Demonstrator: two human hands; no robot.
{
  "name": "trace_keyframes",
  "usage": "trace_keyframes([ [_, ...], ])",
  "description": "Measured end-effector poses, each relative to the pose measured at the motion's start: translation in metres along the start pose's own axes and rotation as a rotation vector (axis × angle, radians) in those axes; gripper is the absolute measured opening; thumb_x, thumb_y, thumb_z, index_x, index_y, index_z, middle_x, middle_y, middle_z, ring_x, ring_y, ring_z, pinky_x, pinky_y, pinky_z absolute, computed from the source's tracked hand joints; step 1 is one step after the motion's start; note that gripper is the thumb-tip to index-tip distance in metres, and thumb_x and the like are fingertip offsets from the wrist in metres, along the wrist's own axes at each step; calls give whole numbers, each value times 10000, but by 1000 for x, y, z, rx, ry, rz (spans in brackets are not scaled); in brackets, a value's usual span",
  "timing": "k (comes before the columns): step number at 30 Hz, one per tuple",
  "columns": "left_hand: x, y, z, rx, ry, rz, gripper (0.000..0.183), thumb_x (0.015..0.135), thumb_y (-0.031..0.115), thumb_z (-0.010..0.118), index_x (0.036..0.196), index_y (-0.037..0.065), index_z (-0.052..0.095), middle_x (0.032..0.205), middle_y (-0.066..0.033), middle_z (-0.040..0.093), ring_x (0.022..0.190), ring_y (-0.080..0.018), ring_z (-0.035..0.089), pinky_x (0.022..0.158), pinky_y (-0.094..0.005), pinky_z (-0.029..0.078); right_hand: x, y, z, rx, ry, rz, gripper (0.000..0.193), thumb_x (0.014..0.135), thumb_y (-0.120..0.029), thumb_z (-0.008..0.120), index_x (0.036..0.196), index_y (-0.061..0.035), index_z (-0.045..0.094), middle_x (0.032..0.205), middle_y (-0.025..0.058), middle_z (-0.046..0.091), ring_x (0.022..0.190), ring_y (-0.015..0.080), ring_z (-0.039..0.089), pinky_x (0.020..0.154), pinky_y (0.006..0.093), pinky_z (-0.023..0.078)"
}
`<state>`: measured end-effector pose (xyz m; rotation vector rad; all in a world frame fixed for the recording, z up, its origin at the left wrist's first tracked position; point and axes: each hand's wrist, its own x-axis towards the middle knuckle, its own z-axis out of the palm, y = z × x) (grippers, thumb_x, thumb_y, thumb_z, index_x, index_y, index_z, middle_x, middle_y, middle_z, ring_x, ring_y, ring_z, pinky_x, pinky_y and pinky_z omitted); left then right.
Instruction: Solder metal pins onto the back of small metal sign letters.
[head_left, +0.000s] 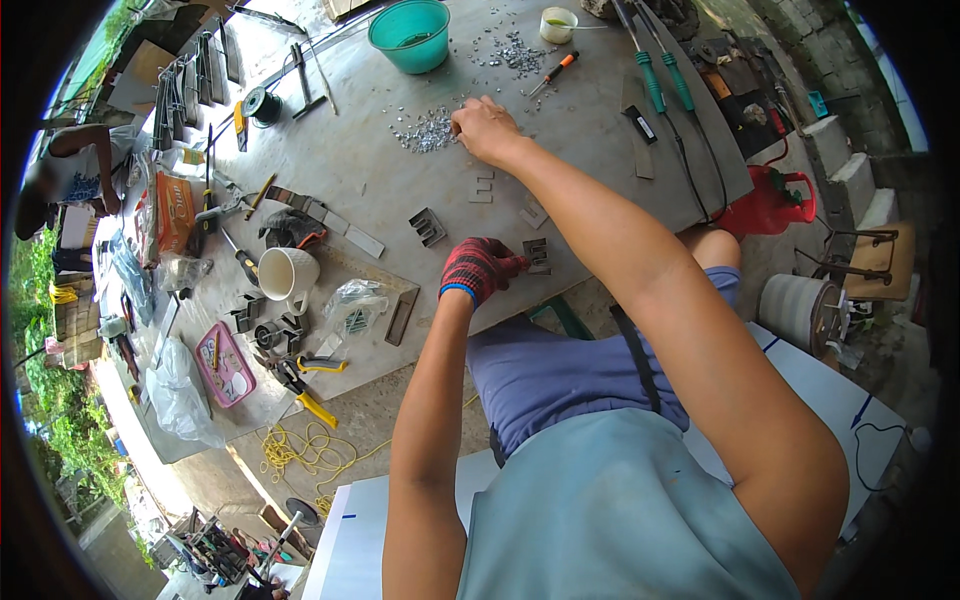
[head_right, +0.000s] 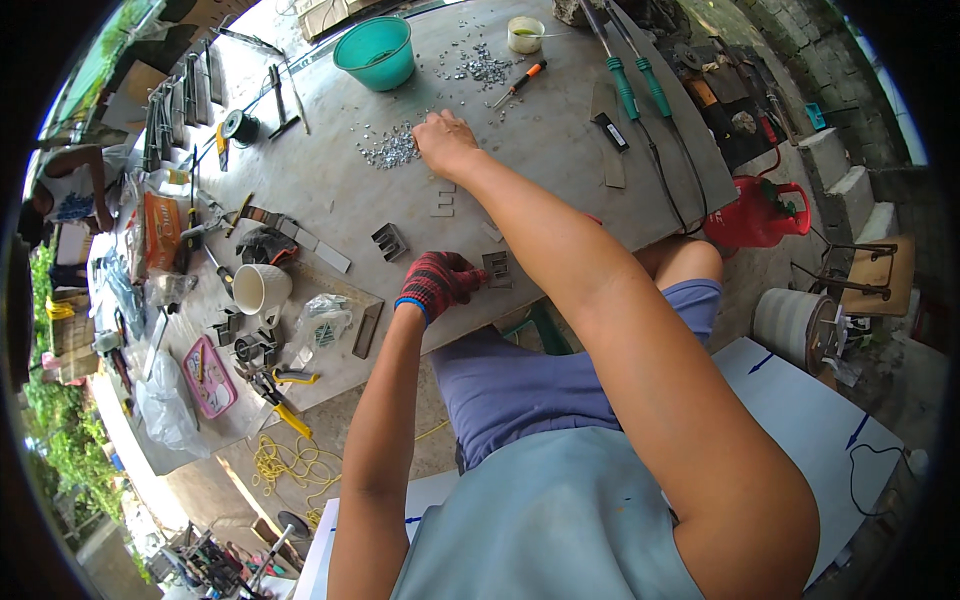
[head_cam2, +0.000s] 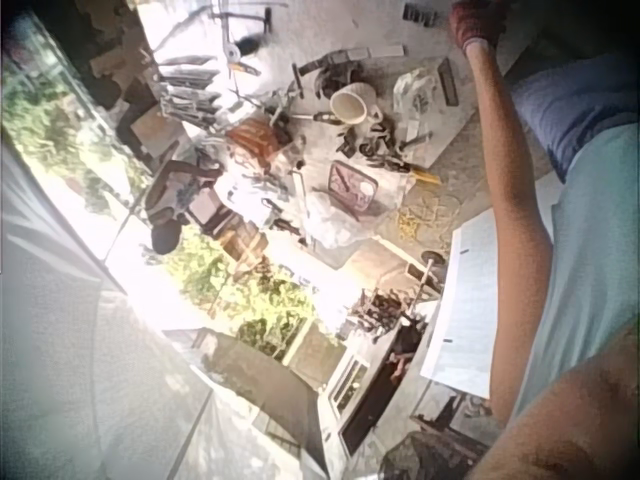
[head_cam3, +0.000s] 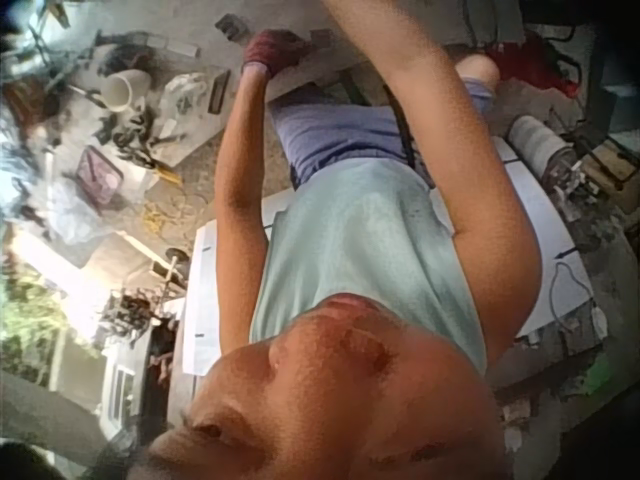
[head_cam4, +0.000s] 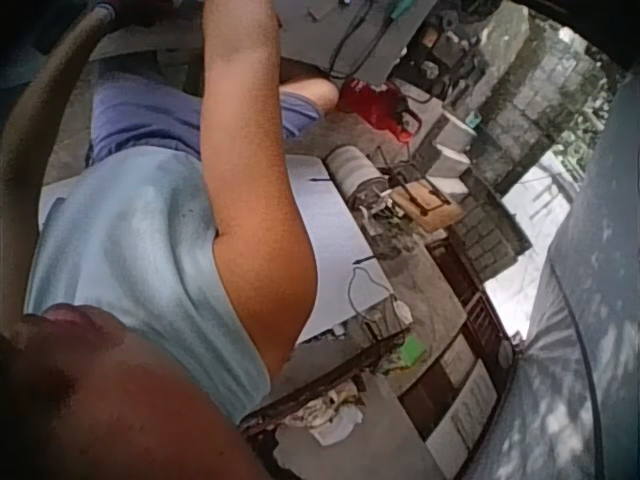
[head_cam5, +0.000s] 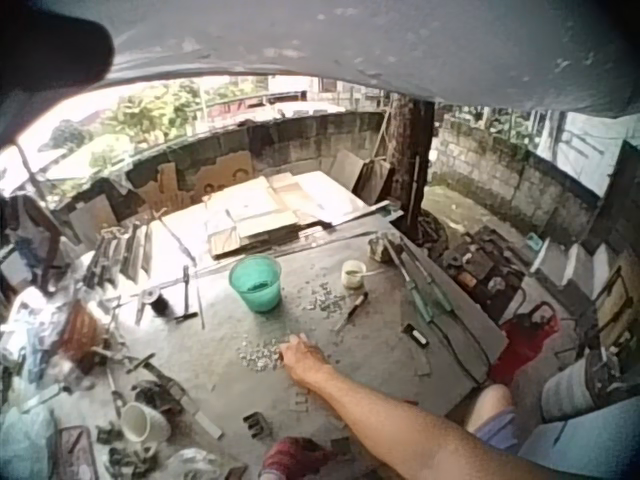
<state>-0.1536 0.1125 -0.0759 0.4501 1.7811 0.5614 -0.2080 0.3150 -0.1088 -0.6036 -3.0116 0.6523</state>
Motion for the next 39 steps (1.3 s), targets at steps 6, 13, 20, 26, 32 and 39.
trace_keyframes([
  [6,8,-9,2,34,19,-13,365,865,344,834,999,10,774,760,-57,738,619,-134,683,636,-306,555,-3,3,3,19,-17,-6,187,932,-134,621,1087,-98,720,1187,149,666,1182,357,595,1040,475,489],
  [13,6,-5,2,37,33,-20,353,855,342,845,982,19,779,765,-56,736,626,-132,696,635,-298,557,-3,19,5,194,23,21,184,907,-143,681,1085,-104,703,1169,139,671,1169,354,597,1035,458,498],
  [20,8,-11,2,32,26,-4,403,831,422,822,996,56,795,749,-67,756,650,-156,705,666,-333,547,-4,13,3,146,-27,-21,167,916,-126,664,1071,-124,726,1177,137,668,1177,348,596,1037,451,498],
  [26,6,-9,2,29,14,12,402,835,420,821,995,52,790,777,-63,763,655,-146,709,653,-325,546,-1,6,1,97,-45,-20,156,926,-139,658,1062,-113,729,1178,145,659,1193,351,589,1039,465,497],
  [32,7,-6,2,78,27,-17,379,844,401,817,982,49,789,780,-51,765,657,-144,710,649,-321,543,-1,13,2,179,33,-21,169,890,-147,707,1038,-64,701,1138,167,685,1150,373,608,1012,465,504],
  [39,4,-6,1,9,18,25,369,840,384,827,968,41,786,781,-50,766,634,-140,701,642,-319,540,-2,21,-8,373,36,83,173,854,-98,727,1021,-52,730,1001,171,748,1000,345,709,904,439,555],
])
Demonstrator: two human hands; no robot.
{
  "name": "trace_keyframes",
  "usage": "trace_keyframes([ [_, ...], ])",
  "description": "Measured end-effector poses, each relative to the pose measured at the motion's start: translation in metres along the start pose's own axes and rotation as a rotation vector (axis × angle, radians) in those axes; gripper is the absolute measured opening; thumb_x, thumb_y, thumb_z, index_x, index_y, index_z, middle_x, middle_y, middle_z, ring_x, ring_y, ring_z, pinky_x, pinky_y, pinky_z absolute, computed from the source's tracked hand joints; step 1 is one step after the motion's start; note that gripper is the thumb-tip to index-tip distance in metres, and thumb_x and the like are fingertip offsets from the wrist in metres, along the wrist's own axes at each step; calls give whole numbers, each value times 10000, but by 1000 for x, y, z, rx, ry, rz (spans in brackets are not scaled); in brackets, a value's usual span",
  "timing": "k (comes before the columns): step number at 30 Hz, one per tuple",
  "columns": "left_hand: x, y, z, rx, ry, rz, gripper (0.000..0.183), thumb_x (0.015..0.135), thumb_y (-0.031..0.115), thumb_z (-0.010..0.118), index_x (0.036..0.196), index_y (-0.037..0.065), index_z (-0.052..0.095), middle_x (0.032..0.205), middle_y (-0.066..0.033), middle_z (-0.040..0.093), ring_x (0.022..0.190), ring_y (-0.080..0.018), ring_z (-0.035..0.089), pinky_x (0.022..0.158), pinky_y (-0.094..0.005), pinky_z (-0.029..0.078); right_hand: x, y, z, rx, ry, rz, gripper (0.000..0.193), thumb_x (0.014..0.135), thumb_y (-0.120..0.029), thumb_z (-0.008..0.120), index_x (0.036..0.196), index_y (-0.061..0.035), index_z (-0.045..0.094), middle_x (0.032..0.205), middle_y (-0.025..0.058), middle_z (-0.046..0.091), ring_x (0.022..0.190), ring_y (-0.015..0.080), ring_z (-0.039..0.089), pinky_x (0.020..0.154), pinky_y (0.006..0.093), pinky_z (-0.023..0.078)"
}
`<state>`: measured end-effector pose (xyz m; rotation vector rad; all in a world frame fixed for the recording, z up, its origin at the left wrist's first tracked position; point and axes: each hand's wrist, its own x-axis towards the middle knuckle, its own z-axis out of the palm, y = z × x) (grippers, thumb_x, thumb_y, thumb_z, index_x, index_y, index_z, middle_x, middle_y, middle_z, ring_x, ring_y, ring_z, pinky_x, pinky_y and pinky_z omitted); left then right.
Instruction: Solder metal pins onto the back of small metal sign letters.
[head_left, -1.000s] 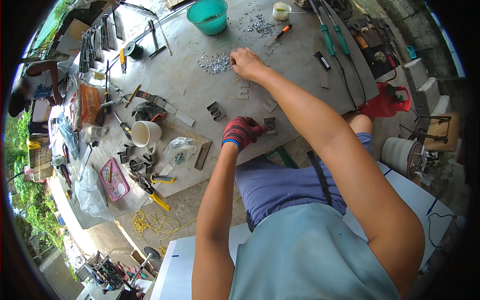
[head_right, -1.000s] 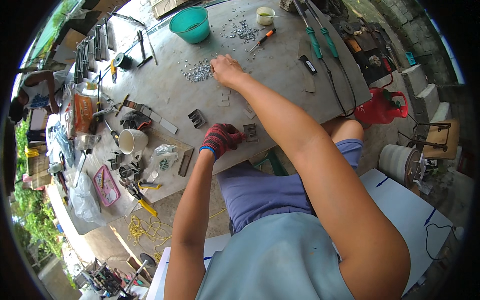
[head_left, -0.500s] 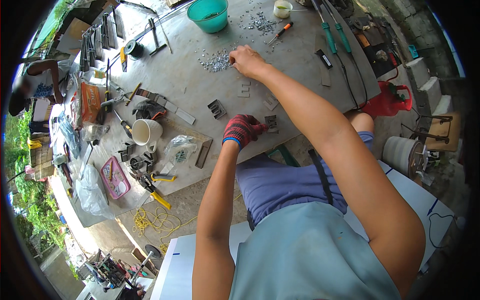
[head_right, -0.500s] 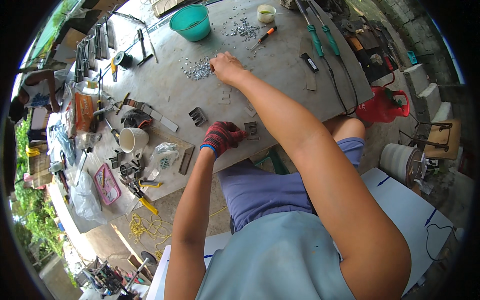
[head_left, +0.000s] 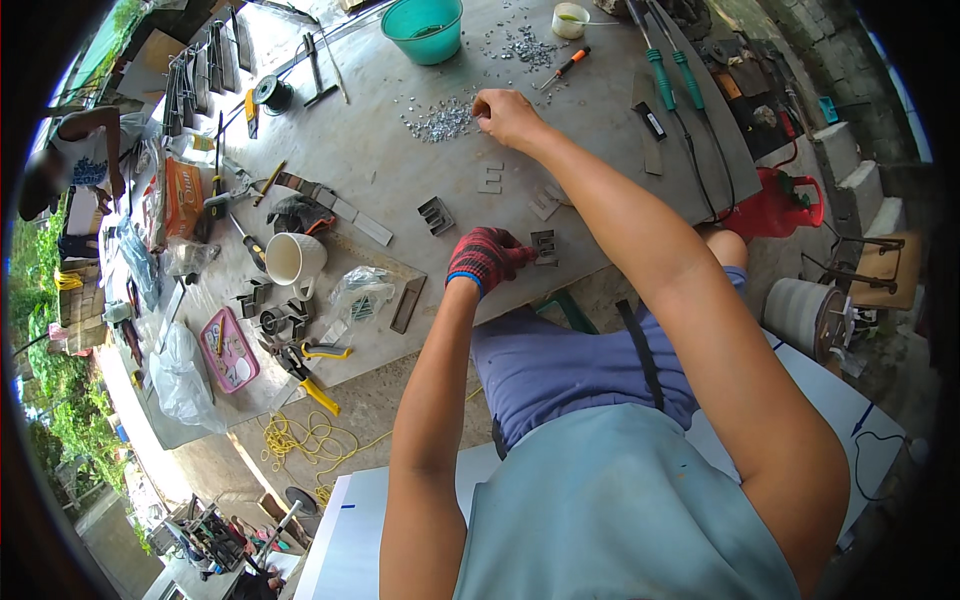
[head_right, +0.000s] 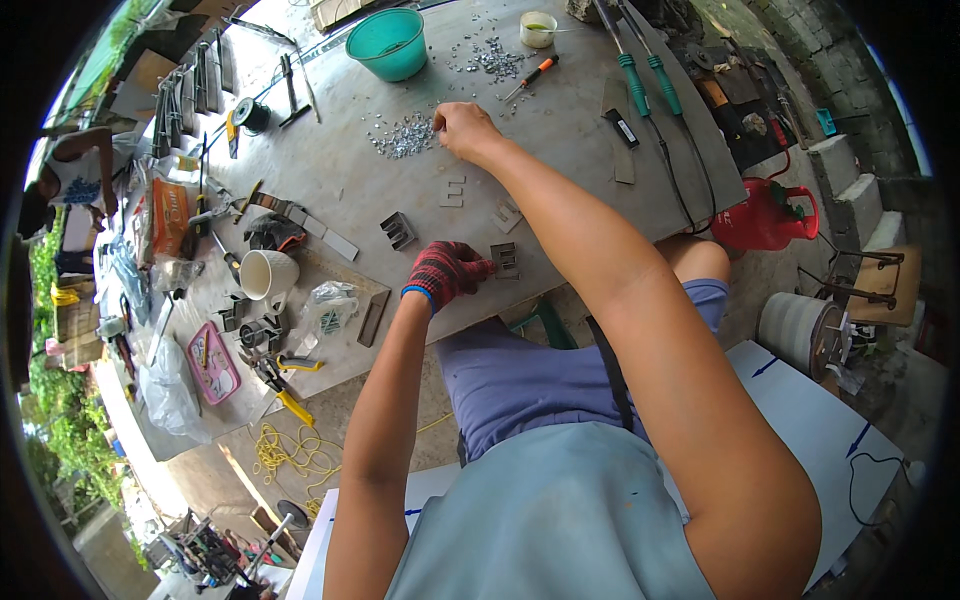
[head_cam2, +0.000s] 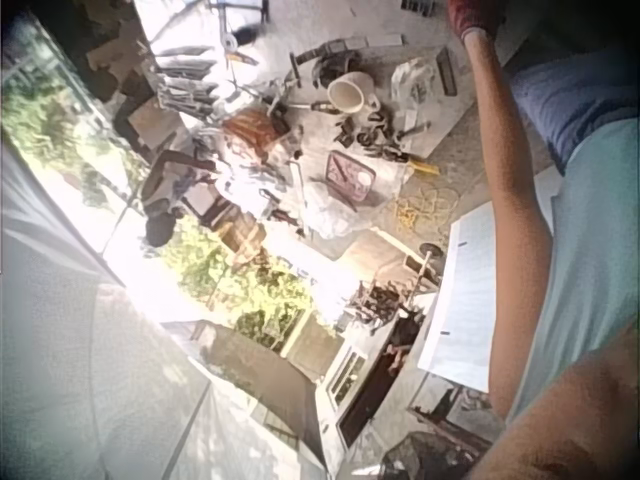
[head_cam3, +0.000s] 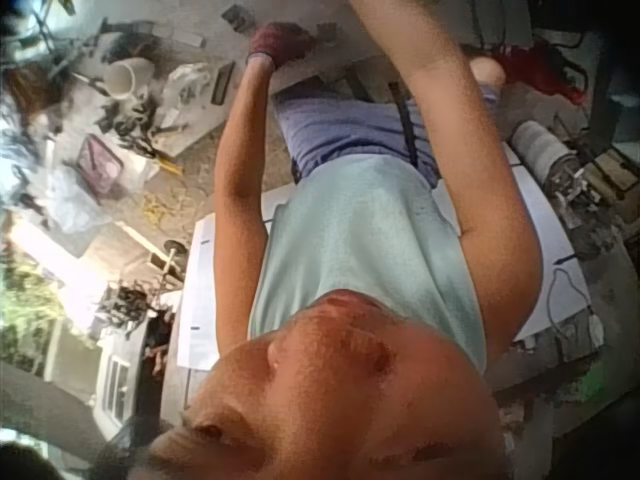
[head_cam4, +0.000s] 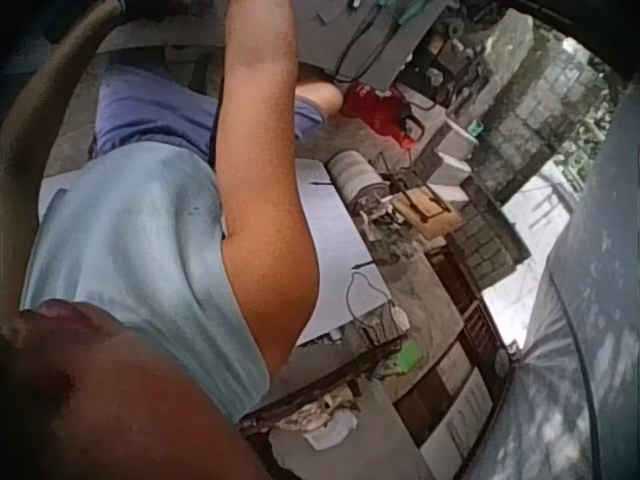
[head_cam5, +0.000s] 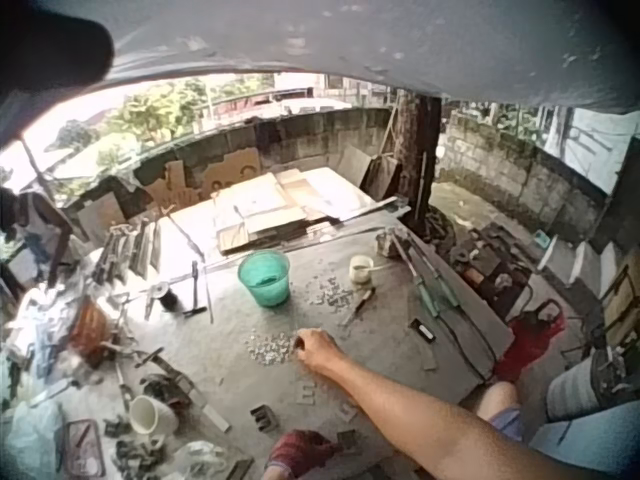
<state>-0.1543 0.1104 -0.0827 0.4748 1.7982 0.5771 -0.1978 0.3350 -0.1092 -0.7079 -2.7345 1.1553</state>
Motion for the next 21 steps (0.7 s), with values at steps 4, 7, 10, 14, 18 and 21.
trace_keyframes([
  [4,-1,-4,0,6,7,-15,376,834,387,831,962,37,785,774,-53,764,630,-140,701,640,-318,540,-6,-13,12,-21,-57,7,162,828,-93,756,985,-61,779,1007,180,765,996,336,729,898,433,570],
  [7,3,-14,3,-27,12,-26,375,831,387,832,964,40,785,763,-52,759,631,-140,701,640,-317,540,-6,-25,20,-133,-73,38,156,863,-89,707,994,-49,781,1023,194,763,1043,346,727,903,445,580],
  [10,8,-7,3,13,2,-27,377,827,387,836,974,44,786,756,-51,754,628,-142,700,638,-316,539,2,-21,22,-295,-74,57,199,908,-72,624,1029,-33,777,1065,219,755,1079,370,721,915,460,587],
  [14,5,-4,3,4,6,-52,397,820,391,850,993,39,790,755,-64,750,627,-140,699,637,-317,543,0,-31,22,-341,-83,31,244,922,-44,562,1053,-20,766,1121,236,742,1081,394,720,923,473,588],
  [18,17,-7,9,-52,14,-41,416,820,393,858,1012,32,789,763,-68,751,630,-138,697,642,-314,549,-8,-33,4,-298,-113,104,208,890,-64,625,1039,-17,761,1091,211,753,1060,374,726,906,465,587],
  [21,17,-18,6,-61,24,-29,425,819,397,862,1023,32,786,760,-65,748,623,-138,689,640,-311,548,-49,-37,-19,-100,-138,29,184,874,-107,678,1013,-14,756,1031,190,760,1010,348,732,900,449,578],
])
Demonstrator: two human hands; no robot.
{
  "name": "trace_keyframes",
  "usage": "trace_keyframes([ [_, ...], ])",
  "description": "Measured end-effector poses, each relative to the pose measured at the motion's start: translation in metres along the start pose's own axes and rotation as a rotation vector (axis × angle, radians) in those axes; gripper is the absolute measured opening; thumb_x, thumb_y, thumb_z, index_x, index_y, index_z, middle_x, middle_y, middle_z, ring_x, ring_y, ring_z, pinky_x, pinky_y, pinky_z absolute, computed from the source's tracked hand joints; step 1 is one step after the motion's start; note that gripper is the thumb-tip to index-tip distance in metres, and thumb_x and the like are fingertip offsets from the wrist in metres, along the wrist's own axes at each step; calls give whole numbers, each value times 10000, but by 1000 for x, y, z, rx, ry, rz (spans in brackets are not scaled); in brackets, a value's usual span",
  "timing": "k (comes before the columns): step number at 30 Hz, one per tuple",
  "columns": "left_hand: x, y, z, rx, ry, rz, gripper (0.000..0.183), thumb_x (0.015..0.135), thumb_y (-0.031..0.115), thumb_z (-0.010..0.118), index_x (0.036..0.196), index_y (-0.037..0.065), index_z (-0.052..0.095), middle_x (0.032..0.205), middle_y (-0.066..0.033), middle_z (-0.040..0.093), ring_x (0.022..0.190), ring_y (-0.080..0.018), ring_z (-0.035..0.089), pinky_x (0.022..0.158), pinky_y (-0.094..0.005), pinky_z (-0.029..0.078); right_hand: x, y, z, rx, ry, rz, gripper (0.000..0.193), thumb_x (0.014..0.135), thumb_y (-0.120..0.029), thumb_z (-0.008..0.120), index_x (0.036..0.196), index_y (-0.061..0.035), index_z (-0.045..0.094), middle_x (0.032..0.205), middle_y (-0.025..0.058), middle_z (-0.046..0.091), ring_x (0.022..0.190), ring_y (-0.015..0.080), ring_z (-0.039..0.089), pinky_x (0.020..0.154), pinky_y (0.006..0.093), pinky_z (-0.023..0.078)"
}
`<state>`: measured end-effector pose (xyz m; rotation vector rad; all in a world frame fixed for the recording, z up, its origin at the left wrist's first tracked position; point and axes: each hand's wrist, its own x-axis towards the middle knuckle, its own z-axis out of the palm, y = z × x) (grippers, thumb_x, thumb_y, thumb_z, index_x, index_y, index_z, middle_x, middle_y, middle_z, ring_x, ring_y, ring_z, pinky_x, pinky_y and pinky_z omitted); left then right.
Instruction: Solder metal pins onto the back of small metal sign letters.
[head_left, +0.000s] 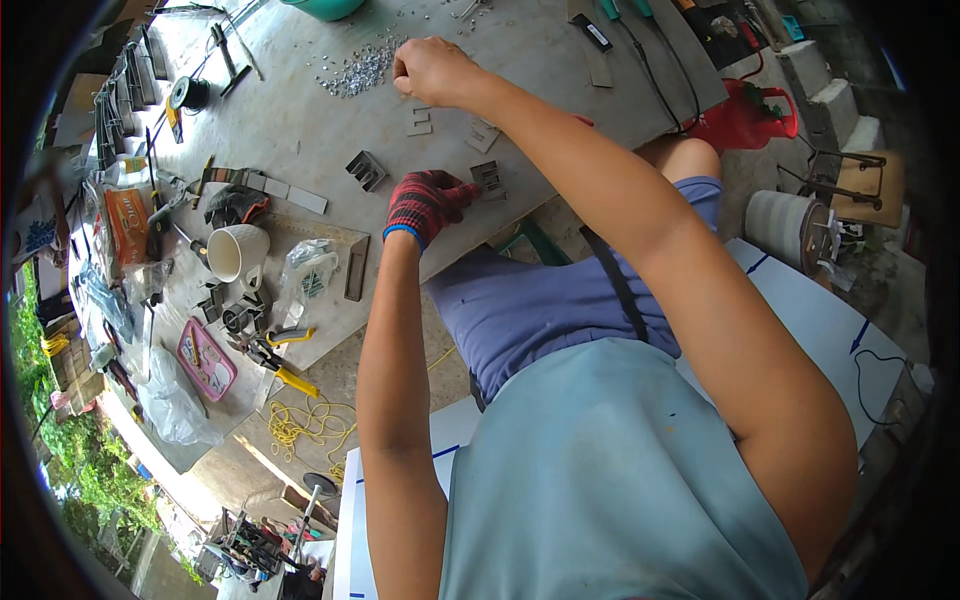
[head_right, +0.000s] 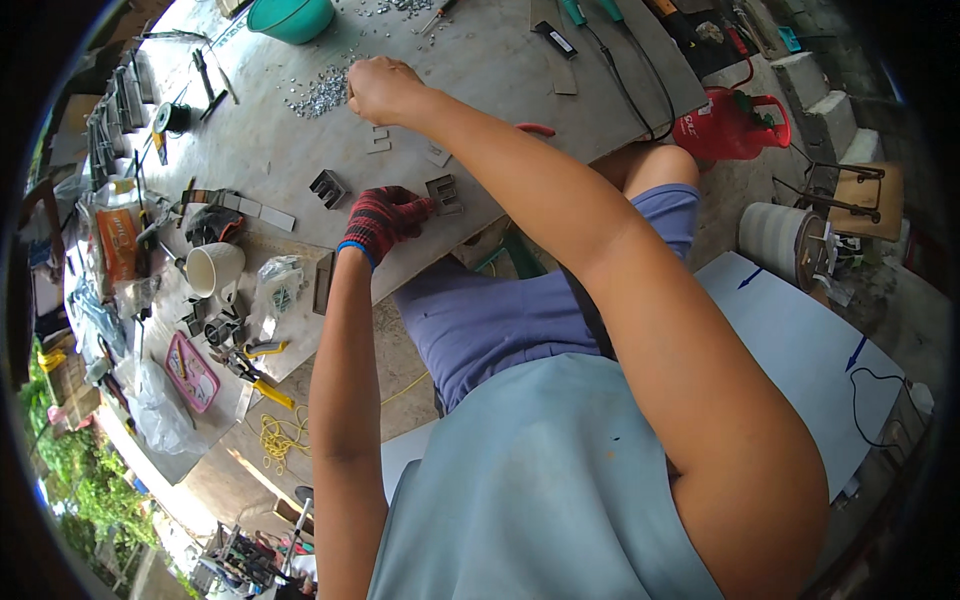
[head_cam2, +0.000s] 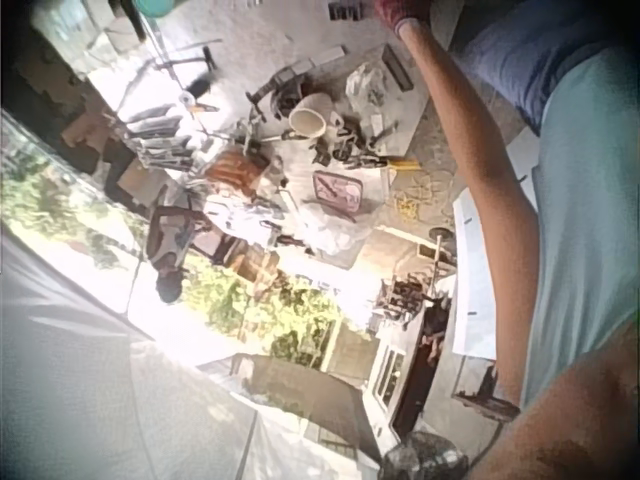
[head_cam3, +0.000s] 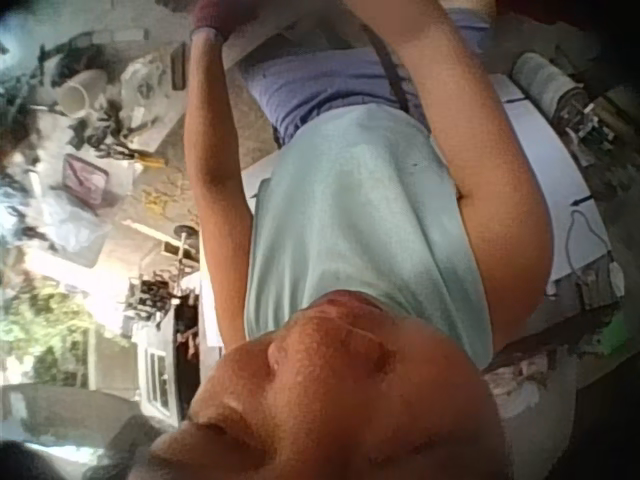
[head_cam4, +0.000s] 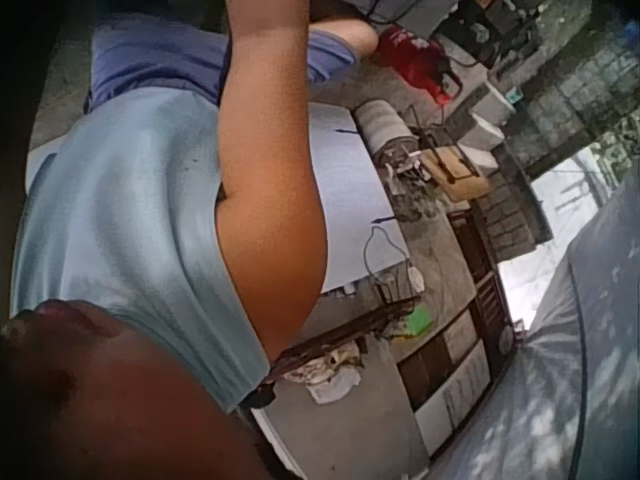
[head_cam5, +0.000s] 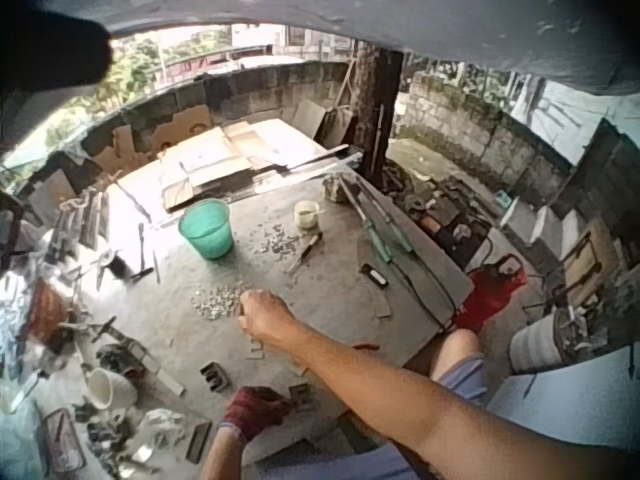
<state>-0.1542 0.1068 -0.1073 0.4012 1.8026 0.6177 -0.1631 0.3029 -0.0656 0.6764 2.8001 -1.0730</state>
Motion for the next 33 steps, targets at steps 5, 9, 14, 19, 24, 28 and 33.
trace_keyframes([
  [5,-5,2,-3,-39,-19,-9,402,827,372,870,998,20,777,801,-55,757,617,-124,674,628,-295,542,-138,14,-10,147,147,-86,124,872,-135,705,915,-18,704,908,132,710,911,322,682,851,436,536],
  [9,-1,5,-3,-54,-56,-27,391,832,361,877,994,21,774,816,-50,760,614,-124,669,612,-294,539,-200,23,15,122,231,-79,78,850,-73,725,892,-28,676,864,92,650,884,289,625,817,413,513],
  [14,-4,10,-3,-25,-30,-45,371,840,338,874,994,16,773,796,-62,751,607,-131,670,600,-293,539,-209,23,41,103,322,-114,81,826,-36,735,886,-41,680,851,82,627,862,288,610,799,408,509],
  [19,-4,9,-3,-52,-36,-37,342,850,301,864,999,8,772,786,-74,745,606,-135,676,592,-290,539,-203,27,55,72,376,-129,89,818,-43,748,883,-42,687,867,76,628,880,286,606,806,408,510],
  [24,0,7,-3,-49,-36,-28,359,851,314,867,1006,6,770,811,-64,759,609,-133,684,594,-288,543,-206,28,57,74,311,-98,100,837,-87,761,911,-65,697,941,82,639,957,293,611,863,418,505],
  [28,-6,11,-5,-35,-47,-20,369,852,326,868,1011,8,768,839,-49,774,616,-131,694,597,-285,547,-206,27,55,131,330,-99,106,838,-87,772,915,-64,703,913,77,664,911,287,619,824,411,510],
  [33,-4,8,-5,-54,-53,-22,360,857,326,864,1001,11,766,838,-47,773,619,-128,695,599,-282,546,-204,29,42,347,356,-4,148,840,-83,803,965,-48,732,865,56,720,792,227,599,719,348,507],
])
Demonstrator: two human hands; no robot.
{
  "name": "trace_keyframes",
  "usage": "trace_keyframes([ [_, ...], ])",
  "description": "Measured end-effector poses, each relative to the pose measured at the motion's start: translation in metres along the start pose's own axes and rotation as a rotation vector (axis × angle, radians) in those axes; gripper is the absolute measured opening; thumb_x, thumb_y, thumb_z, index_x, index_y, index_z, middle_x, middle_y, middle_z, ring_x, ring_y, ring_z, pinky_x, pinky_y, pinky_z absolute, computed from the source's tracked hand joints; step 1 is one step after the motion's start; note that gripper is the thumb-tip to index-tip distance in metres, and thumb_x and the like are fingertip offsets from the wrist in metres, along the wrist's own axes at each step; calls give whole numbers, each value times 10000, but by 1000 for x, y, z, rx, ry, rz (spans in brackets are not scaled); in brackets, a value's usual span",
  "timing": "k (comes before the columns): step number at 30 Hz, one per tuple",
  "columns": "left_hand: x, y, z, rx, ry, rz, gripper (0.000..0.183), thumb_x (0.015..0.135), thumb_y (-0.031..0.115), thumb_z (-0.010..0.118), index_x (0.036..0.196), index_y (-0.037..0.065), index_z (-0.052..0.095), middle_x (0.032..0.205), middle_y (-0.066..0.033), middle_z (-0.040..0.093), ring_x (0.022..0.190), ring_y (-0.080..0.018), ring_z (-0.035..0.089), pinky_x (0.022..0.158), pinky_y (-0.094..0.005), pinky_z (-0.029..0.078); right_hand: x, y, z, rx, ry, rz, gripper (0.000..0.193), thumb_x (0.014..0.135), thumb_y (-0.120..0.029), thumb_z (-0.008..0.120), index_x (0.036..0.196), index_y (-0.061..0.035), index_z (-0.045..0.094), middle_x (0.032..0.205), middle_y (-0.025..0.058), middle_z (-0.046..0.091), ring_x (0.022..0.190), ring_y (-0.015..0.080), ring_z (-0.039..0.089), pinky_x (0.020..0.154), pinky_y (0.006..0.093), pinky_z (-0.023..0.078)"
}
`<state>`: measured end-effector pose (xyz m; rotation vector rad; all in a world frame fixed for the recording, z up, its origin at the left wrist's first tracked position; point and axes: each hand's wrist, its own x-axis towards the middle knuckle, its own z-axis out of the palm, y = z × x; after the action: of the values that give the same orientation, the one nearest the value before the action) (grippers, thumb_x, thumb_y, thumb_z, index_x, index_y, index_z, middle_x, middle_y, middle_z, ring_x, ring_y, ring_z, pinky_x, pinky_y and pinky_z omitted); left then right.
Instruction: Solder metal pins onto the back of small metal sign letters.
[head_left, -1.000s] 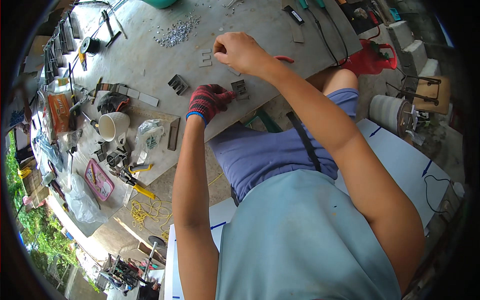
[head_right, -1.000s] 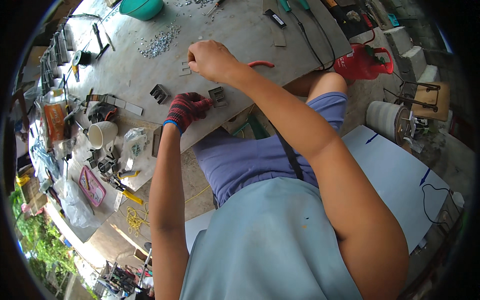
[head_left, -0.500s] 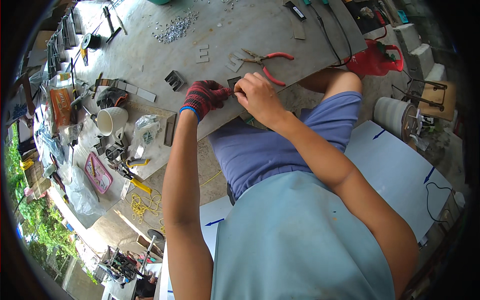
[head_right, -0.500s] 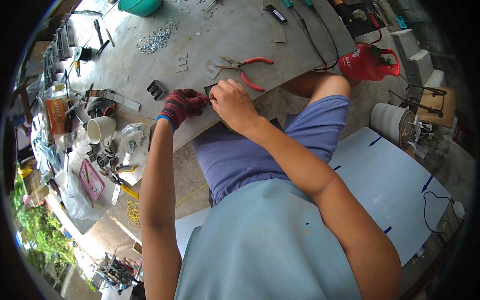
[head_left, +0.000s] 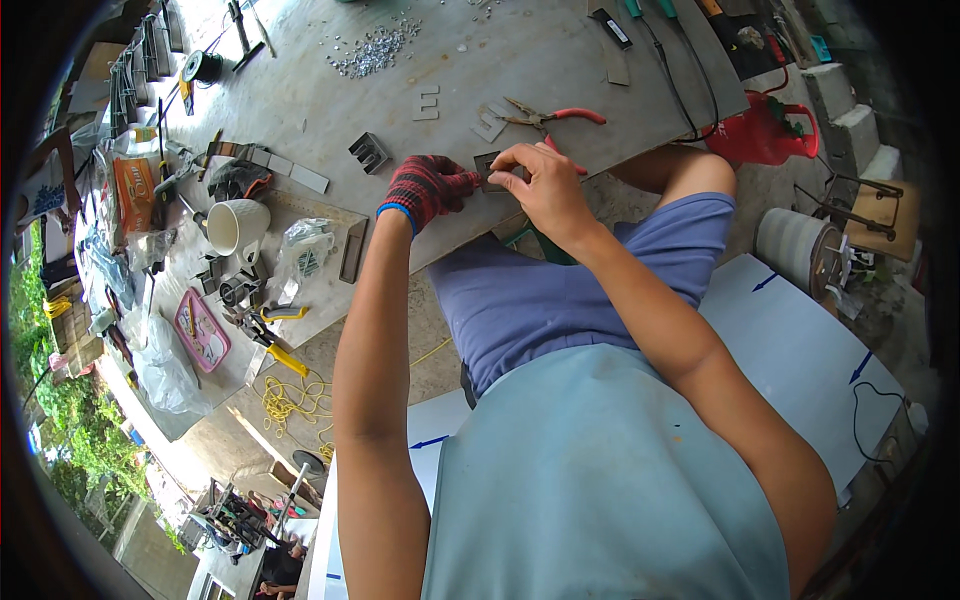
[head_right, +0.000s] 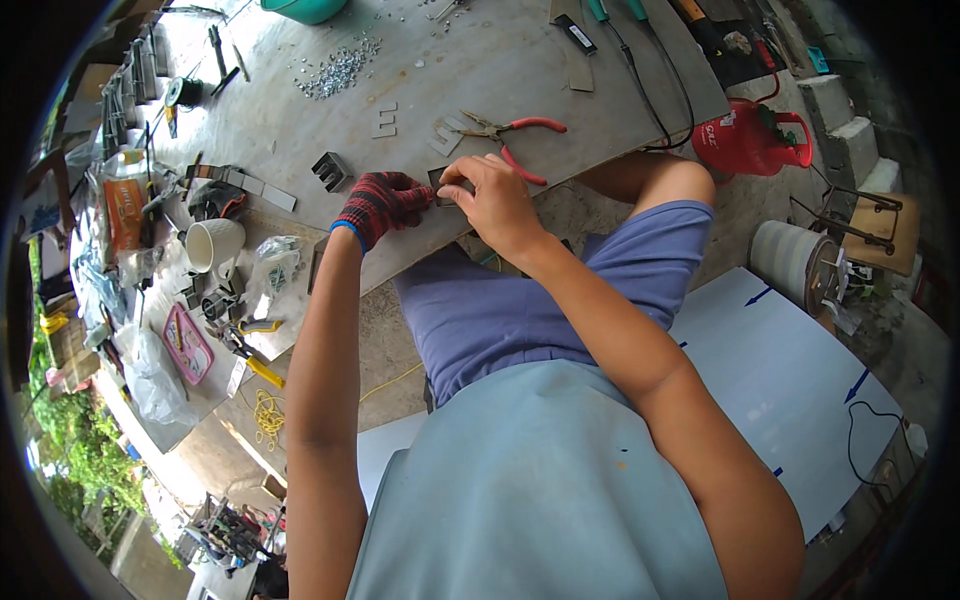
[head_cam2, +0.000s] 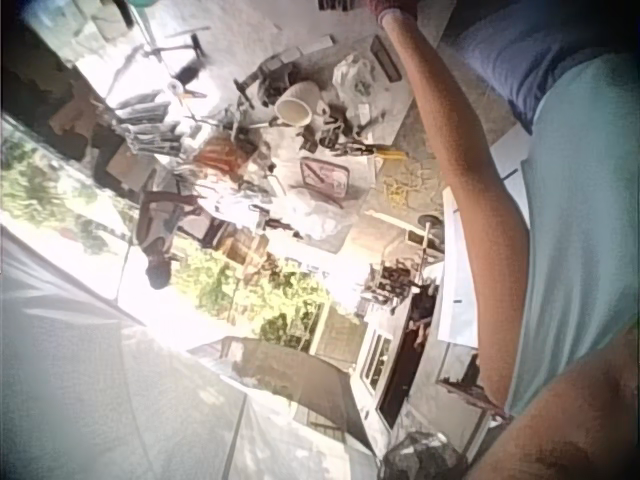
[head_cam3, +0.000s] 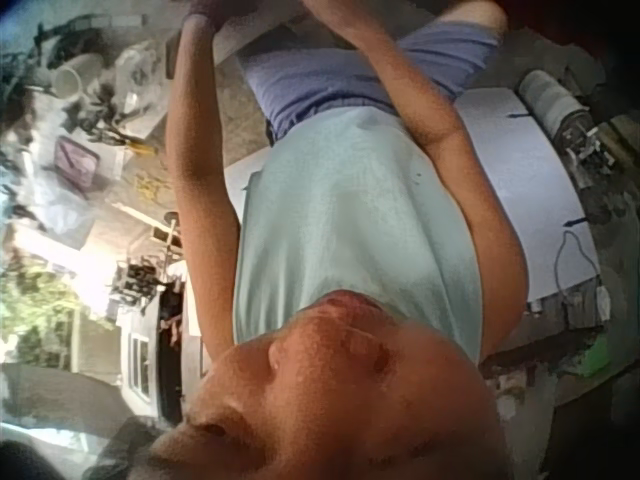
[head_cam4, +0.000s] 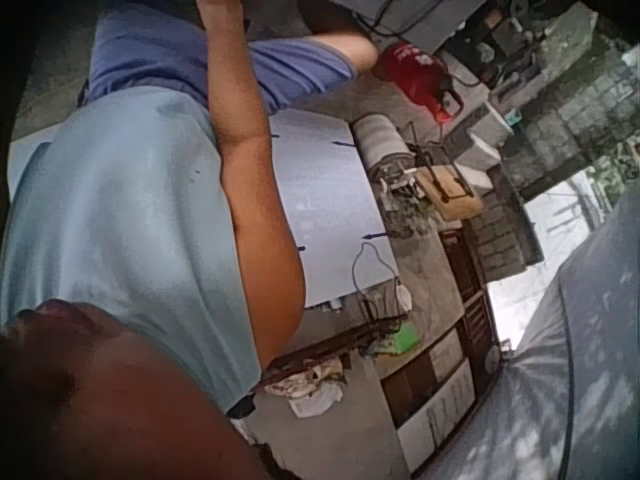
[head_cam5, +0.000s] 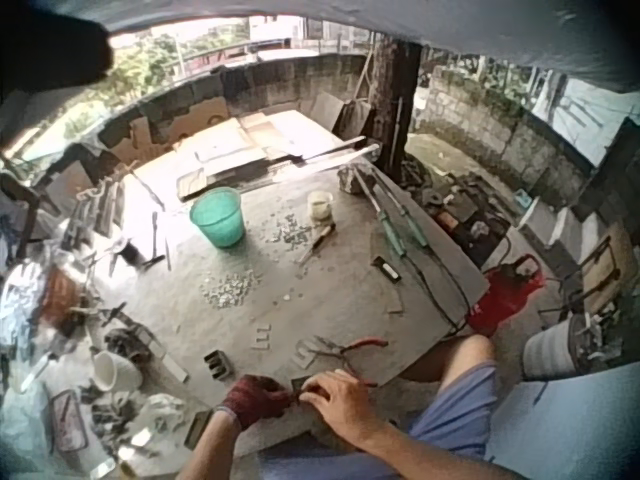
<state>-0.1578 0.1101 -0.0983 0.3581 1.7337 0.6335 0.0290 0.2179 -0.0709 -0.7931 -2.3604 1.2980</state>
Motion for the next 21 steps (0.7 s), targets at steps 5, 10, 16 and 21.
trace_keyframes([
  [5,1,-2,0,0,-3,-1,355,861,330,862,992,15,765,834,-44,773,620,-127,695,603,-280,548,13,3,3,-25,7,-109,122,848,-55,780,961,-49,733,877,56,730,836,239,624,736,344,515],
  [10,-2,6,5,3,13,1,265,908,240,809,990,-4,748,796,-67,749,601,-131,666,539,-280,499,22,11,4,-173,6,-306,111,853,-37,758,953,-62,716,877,50,726,871,262,639,820,388,506],
  [16,-2,1,4,-7,24,21,282,902,259,817,991,-1,752,780,-67,741,604,-130,664,546,-283,500,26,12,5,-189,-73,-307,113,856,-81,748,951,-104,690,864,38,717,910,262,629,868,411,471],
  [21,-5,5,4,28,25,4,303,892,281,830,997,6,757,773,-65,740,606,-130,665,549,-281,499,26,10,4,-226,-74,-307,153,834,-90,790,962,-93,705,846,37,705,878,255,634,845,400,487],
])
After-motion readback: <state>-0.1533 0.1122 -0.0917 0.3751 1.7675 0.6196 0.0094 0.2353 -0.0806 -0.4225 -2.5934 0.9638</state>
